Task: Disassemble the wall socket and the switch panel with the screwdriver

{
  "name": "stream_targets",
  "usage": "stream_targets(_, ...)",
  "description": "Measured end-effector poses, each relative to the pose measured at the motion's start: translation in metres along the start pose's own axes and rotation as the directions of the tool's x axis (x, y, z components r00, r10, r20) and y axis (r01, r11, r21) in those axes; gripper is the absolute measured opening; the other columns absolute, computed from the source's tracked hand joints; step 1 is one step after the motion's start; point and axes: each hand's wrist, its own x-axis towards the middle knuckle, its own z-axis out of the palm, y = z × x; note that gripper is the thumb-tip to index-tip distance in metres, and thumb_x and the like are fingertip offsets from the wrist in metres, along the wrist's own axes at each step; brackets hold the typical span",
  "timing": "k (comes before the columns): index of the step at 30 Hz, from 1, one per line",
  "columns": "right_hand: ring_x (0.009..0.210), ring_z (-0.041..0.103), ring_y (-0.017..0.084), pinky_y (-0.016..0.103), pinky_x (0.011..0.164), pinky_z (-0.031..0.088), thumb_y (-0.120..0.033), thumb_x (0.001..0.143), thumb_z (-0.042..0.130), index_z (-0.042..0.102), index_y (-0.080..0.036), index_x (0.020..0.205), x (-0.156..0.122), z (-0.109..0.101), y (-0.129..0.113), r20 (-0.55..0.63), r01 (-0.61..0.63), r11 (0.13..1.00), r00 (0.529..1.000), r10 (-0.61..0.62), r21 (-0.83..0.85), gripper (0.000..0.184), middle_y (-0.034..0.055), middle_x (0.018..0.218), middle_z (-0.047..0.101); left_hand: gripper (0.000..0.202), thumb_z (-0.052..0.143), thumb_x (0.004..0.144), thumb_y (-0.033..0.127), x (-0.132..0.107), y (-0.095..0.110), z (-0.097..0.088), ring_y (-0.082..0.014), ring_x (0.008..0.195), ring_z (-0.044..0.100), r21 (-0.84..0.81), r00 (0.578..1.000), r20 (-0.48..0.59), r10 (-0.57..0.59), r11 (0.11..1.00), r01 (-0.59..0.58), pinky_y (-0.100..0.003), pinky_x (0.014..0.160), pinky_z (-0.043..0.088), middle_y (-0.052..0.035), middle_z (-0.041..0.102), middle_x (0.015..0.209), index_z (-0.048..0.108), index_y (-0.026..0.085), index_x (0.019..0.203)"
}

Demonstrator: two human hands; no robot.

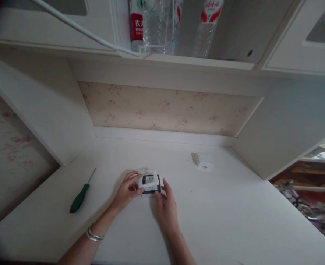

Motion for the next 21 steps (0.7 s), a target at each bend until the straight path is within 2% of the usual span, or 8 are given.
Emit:
stream_targets(2,0.095,0.066,0.021,0.036,0.084,0.053,-0.043,0.087,0.054,0.040,-0.023,0.138,0.000,0.000,0.001,0.027,-0.040,0.999,0.999,0.040,-0.006,0.057,0.0120,0.121,0.060,0.044,0.076,0.068,0.034,0.003,0.003,-0.002,-0.0084,0.063,0.059,-0.107,0.995,-0.063,-0.075,0.992,0.068,-0.022,0.051,0.047,-0.0101,0.048,0.130,0.067,0.022,0.110)
stream_targets(4,0.092,0.067,0.020,0.035,0.082,0.053,-0.044,0.088,0.051,0.038,-0.023,0.139,0.001,0.000,0.002,0.052,-0.080,0.997,0.995,0.081,-0.013,0.057,0.0121,0.121,0.059,0.046,0.074,0.070,0.039,0.007,0.008,-0.007,-0.0095,0.061,0.060,-0.256,0.975,-0.112,-0.193,0.953,0.159,-0.020,0.047,0.042,-0.0091,0.059,0.116,0.065,0.021,0.111)
stream_targets(6,0.091,0.067,0.020,0.033,0.080,0.053,-0.045,0.089,0.049,0.038,-0.023,0.138,0.002,-0.001,0.002,0.061,-0.106,0.994,0.992,0.107,-0.018,0.056,0.0120,0.120,0.060,0.047,0.071,0.073,0.044,0.015,0.015,-0.016,-0.0097,0.061,0.061,-0.430,0.935,-0.135,-0.328,0.869,0.243,-0.018,0.044,0.039,-0.0062,0.063,0.105,0.062,0.022,0.114)
stream_targets(8,0.092,0.067,0.021,0.032,0.078,0.053,-0.046,0.089,0.048,0.039,-0.023,0.137,0.002,-0.002,0.001,0.062,-0.120,0.993,0.991,0.121,-0.020,0.054,0.0118,0.118,0.061,0.044,0.068,0.075,0.047,0.026,0.022,-0.031,-0.0090,0.061,0.063,-0.591,0.885,-0.139,-0.444,0.754,0.286,-0.017,0.043,0.039,-0.0043,0.062,0.107,0.061,0.024,0.112)
stream_targets(10,0.091,0.067,0.021,0.032,0.077,0.053,-0.047,0.090,0.046,0.041,-0.023,0.136,0.003,-0.004,0.000,0.062,-0.129,0.991,0.989,0.130,-0.025,0.052,0.0112,0.114,0.062,0.042,0.066,0.076,0.050,0.039,0.025,-0.049,-0.0094,0.062,0.064,-0.689,0.849,-0.122,-0.513,0.660,0.300,-0.016,0.042,0.041,-0.0038,0.062,0.107,0.060,0.025,0.110)
stream_targets(16,0.088,0.067,0.020,0.029,0.071,0.053,-0.048,0.089,0.046,0.044,-0.023,0.133,0.006,-0.005,-0.001,0.052,-0.137,0.990,0.989,0.138,-0.011,0.050,0.0090,0.108,0.065,0.028,0.059,0.085,0.044,0.074,0.015,-0.103,-0.0124,0.063,0.066,-0.775,0.791,-0.141,-0.595,0.564,0.285,-0.013,0.042,0.046,-0.0062,0.065,0.086,0.059,0.021,0.100)
stream_targets(21,0.086,0.068,0.020,0.030,0.071,0.053,-0.048,0.089,0.045,0.046,-0.022,0.130,0.008,-0.007,-0.001,0.047,-0.139,0.990,0.989,0.140,-0.011,0.048,0.0088,0.105,0.066,0.013,0.053,0.091,0.030,0.095,0.001,-0.126,-0.0117,0.060,0.065,-0.768,0.717,-0.246,-0.652,0.582,0.266,-0.013,0.043,0.048,-0.0054,0.063,0.075,0.056,0.017,0.092)
